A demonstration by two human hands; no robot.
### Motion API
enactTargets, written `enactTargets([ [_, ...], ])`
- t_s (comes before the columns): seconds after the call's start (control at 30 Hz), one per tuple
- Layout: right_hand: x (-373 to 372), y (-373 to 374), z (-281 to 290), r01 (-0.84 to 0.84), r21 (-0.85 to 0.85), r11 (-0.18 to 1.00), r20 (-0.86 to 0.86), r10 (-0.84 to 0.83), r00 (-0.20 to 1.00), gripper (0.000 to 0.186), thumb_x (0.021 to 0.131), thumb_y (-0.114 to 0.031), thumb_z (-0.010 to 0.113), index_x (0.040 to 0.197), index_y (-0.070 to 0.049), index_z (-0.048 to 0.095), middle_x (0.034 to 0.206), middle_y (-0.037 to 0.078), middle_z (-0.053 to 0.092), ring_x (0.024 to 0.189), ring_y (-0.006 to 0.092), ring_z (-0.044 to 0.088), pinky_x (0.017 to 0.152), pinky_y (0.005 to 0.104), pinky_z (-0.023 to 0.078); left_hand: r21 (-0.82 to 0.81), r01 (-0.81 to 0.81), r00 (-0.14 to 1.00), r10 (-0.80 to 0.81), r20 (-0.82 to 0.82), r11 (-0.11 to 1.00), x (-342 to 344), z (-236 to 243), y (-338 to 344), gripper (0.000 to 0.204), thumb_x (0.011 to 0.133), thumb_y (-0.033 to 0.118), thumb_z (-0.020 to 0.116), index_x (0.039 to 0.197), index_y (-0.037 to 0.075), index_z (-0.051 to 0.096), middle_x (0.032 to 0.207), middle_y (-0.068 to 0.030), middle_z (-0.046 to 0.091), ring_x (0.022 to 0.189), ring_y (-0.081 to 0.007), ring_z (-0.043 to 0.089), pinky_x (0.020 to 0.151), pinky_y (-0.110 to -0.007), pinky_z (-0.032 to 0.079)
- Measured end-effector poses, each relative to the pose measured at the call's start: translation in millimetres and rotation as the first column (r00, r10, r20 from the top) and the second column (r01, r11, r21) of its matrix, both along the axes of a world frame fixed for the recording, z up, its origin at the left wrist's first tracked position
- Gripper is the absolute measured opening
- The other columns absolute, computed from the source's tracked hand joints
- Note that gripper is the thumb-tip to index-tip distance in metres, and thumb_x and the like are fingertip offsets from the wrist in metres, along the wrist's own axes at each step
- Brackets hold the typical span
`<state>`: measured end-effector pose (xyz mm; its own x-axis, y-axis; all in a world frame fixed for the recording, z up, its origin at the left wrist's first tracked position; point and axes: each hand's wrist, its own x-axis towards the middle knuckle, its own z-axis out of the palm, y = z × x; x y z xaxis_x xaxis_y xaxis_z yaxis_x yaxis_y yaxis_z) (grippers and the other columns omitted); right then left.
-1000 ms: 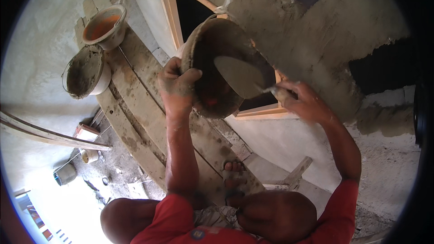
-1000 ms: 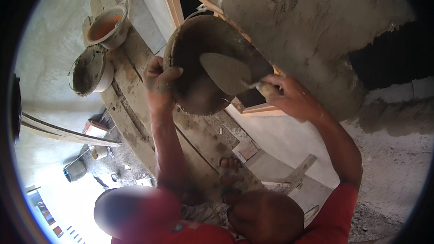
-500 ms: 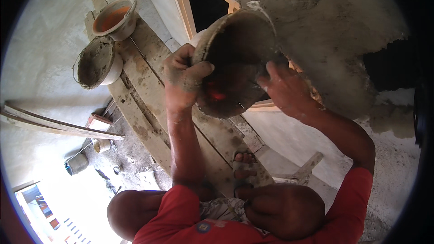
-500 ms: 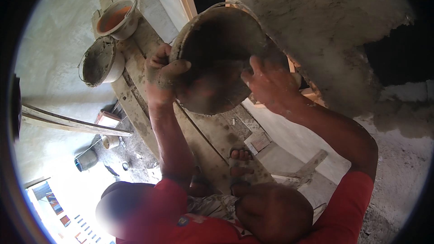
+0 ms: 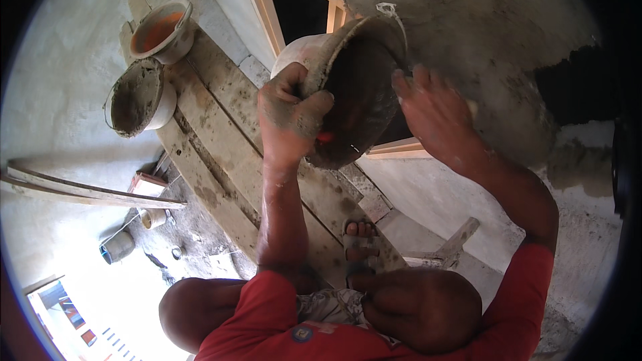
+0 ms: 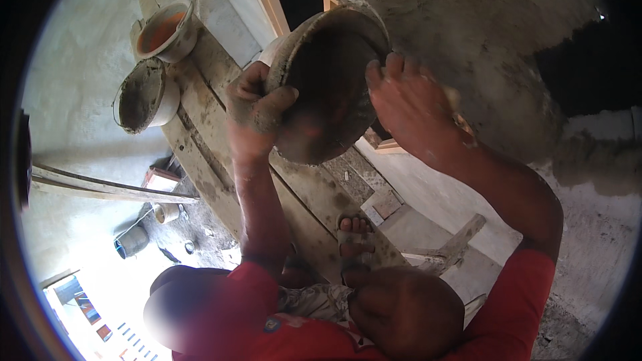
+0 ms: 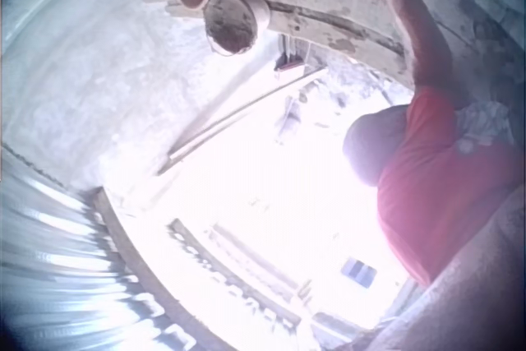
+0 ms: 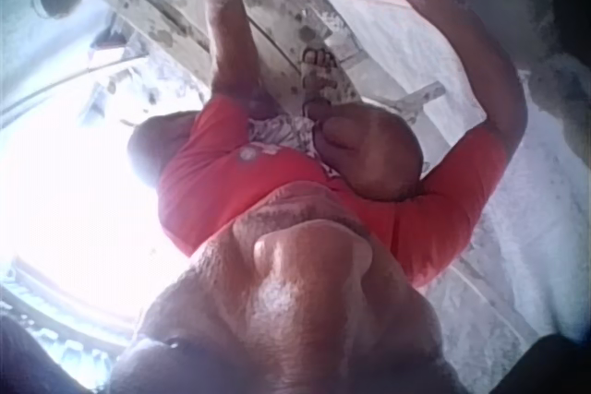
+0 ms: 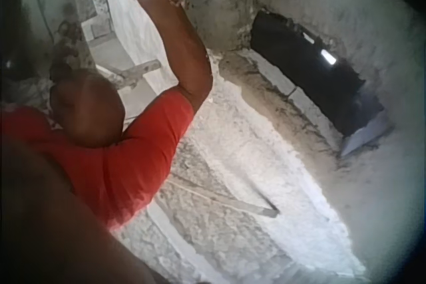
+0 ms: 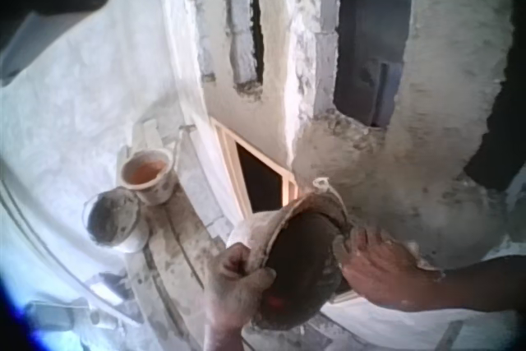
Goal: The person applies plaster to the wall area around a window frame using a trowel and then smooths it using a long wooden board.
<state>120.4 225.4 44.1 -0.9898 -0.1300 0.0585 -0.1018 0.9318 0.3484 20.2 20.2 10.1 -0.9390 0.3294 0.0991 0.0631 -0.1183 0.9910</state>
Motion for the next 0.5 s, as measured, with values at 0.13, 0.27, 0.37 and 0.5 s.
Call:
enactTargets([
  [0.13,-13,3,-14,0.034,-0.059,0.998,0.286,-0.016,0.958,0.025,0.087,-0.013,0.059,0.109,-0.004,0.067,0.084,0.016,0.068,0.081,0.0330,0.069,0.072,0.0408,0.055,-0.124,-0.008,0.997,-0.001,-0.073,0.992,10,10,6,0.015,0.064,0.002,0.066,0.071,-0.001,0.053,0.061,0.0001,0.050,0.058,-0.0058,0.048,0.052,-0.025,0.041],
  [0.27,-11,18,-38,0.089,-0.251,0.964,0.456,0.036,0.889,0.022,0.088,-0.015,0.059,0.105,-0.003,0.068,0.078,0.015,0.069,0.078,0.0360,0.069,0.069,0.0432,0.057,0.004,0.011,0.997,-0.011,-0.075,1.000,15,11,5,0.017,0.063,0.004,0.067,0.072,0.000,0.053,0.060,-0.0003,0.048,0.059,-0.0053,0.046,0.052,-0.025,0.041],
  [0.37,-3,25,-67,0.170,-0.587,0.792,0.347,0.057,0.936,0.026,0.091,-0.020,0.059,0.108,-0.001,0.066,0.087,0.012,0.070,0.085,0.0338,0.069,0.078,0.0426,0.057,-0.122,-0.011,0.993,-0.004,-0.122,0.992,19,10,4,0.016,0.064,0.004,0.067,0.072,0.000,0.054,0.060,-0.0010,0.048,0.060,-0.0055,0.044,0.053,-0.026,0.041],
  [0.5,12,37,-132,0.365,-0.890,0.272,0.400,0.083,0.913,0.033,0.091,-0.014,0.068,0.117,0.006,0.061,0.111,0.009,0.066,0.101,0.0169,0.062,0.095,0.0337,0.050,-0.110,0.002,0.995,-0.013,-0.097,0.994,26,6,24,0.014,0.066,0.004,0.067,0.072,0.000,0.054,0.059,-0.0024,0.045,0.059,-0.0062,0.042,0.052,-0.026,0.040],
])
